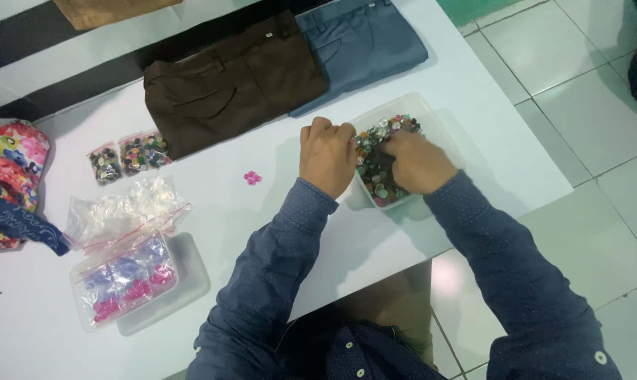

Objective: Sorting and placing small colorful buttons into plastic bags

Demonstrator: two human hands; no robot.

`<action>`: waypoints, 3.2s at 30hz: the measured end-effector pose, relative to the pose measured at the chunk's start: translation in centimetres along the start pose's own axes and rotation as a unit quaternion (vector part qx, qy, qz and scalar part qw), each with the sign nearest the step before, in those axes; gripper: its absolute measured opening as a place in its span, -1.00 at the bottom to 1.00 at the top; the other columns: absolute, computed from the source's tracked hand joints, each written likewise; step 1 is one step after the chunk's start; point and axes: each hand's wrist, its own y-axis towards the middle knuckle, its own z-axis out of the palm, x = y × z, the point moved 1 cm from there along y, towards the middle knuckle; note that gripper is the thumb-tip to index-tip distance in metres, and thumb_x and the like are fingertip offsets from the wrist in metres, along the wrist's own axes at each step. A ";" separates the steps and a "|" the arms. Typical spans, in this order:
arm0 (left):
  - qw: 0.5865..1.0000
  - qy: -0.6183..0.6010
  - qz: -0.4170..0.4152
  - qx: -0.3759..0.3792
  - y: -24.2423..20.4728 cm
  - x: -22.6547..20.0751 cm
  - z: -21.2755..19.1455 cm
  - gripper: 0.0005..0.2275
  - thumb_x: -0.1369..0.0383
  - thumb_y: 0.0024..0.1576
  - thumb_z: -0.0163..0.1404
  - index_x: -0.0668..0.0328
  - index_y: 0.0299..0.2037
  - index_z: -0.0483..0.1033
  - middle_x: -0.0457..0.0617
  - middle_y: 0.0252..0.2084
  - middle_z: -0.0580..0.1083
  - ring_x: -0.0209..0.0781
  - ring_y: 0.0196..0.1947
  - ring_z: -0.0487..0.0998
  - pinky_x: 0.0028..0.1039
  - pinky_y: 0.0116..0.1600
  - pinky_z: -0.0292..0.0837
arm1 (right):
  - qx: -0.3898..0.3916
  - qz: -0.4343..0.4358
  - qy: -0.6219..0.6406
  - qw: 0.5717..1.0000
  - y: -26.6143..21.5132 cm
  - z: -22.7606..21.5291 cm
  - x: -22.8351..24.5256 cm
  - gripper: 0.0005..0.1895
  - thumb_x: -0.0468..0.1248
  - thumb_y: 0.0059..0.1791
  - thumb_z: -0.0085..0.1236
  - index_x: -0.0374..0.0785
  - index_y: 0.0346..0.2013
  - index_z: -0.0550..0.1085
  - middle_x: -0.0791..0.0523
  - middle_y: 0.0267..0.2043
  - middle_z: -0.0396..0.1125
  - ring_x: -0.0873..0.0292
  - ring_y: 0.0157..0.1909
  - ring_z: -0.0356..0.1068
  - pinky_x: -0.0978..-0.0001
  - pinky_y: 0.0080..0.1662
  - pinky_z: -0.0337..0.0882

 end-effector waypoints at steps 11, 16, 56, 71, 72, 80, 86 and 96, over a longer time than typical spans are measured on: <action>0.986 0.086 0.040 0.139 1.3 -3.4 5.8 -0.77 0.44 0.02 0.11 0.26 -0.11 0.55 0.19 -0.31 0.54 0.07 -0.14 0.52 -0.18 0.06 0.35 | -0.044 0.072 0.053 0.995 -0.8 -1.6 -4.5 -0.56 -0.38 0.05 -0.13 -0.20 0.17 0.53 -0.10 0.09 0.40 -0.19 0.05 0.46 -0.07 -0.05 0.54; 0.946 0.057 0.056 0.313 1.2 -5.3 6.3 -0.39 0.14 -0.11 0.26 0.40 0.08 0.41 0.34 -0.05 0.43 0.26 0.06 0.47 0.03 0.15 0.44 | -0.038 0.095 0.072 0.992 -0.4 -0.4 -5.4 -0.55 -0.41 0.04 -0.09 -0.19 0.22 0.49 -0.08 0.09 0.40 -0.17 0.08 0.46 -0.03 -0.03 0.54; 0.995 -0.088 0.018 0.031 -0.8 -0.8 3.6 -0.85 0.45 0.11 0.08 0.06 -0.13 0.54 -0.03 -0.34 0.58 -0.09 -0.09 0.55 -0.11 0.30 0.08 | -0.105 0.017 0.000 0.994 2.4 -0.4 -1.1 -0.84 -0.28 -0.01 0.21 -0.20 -0.17 0.65 0.01 -0.29 0.45 -0.05 -0.20 0.53 0.02 -0.21 0.58; 0.966 -0.168 0.037 -0.193 -2.8 -0.2 1.7 -0.82 0.45 0.15 0.08 -0.02 -0.07 0.53 -0.13 -0.29 0.54 -0.18 -0.05 0.47 -0.22 0.26 0.18 | -0.234 -0.111 0.194 0.946 -0.9 -1.5 3.4 -0.83 -0.37 -0.08 0.19 -0.25 -0.21 0.59 -0.03 -0.35 0.40 -0.13 -0.25 0.47 0.08 -0.24 0.48; 0.963 -0.167 0.037 -0.207 -3.2 0.1 1.4 -0.82 0.46 0.15 0.08 -0.03 -0.07 0.53 -0.16 -0.29 0.53 -0.20 -0.06 0.47 -0.26 0.25 0.20 | -0.244 -0.128 0.177 0.945 -0.7 -1.2 3.7 -0.84 -0.37 -0.09 0.20 -0.23 -0.22 0.59 -0.02 -0.36 0.39 -0.12 -0.27 0.46 0.09 -0.25 0.48; 0.959 -0.155 -0.006 -0.238 -8.0 3.5 -1.1 -0.80 0.47 0.14 0.09 -0.03 -0.06 0.53 -0.18 -0.25 0.54 -0.21 -0.09 0.48 -0.28 0.23 0.22 | -0.243 -0.213 0.200 0.925 -1.0 0.3 9.4 -0.89 -0.28 -0.01 0.27 -0.26 -0.24 0.58 0.03 -0.40 0.37 0.00 -0.38 0.45 0.23 -0.30 0.42; 0.963 -0.100 -0.069 -0.242 -12.8 7.8 -2.0 -0.78 0.42 0.09 0.14 -0.08 -0.07 0.53 -0.21 -0.25 0.55 -0.19 -0.07 0.48 -0.27 0.20 0.22 | -0.224 -0.253 0.215 0.916 1.3 4.3 13.5 -0.87 -0.23 -0.04 0.28 -0.19 -0.26 0.58 0.07 -0.41 0.38 0.05 -0.41 0.47 0.28 -0.33 0.44; 0.956 -0.018 -0.248 -0.155 -16.0 12.1 -1.7 -0.86 0.33 0.04 0.15 -0.14 -0.20 0.62 -0.27 -0.39 0.46 -0.25 -0.15 0.42 -0.29 0.12 0.21 | -0.136 -0.183 0.210 0.951 3.4 7.5 18.5 -0.86 -0.23 0.01 0.24 -0.24 -0.22 0.57 0.03 -0.32 0.43 0.04 -0.29 0.52 0.28 -0.28 0.50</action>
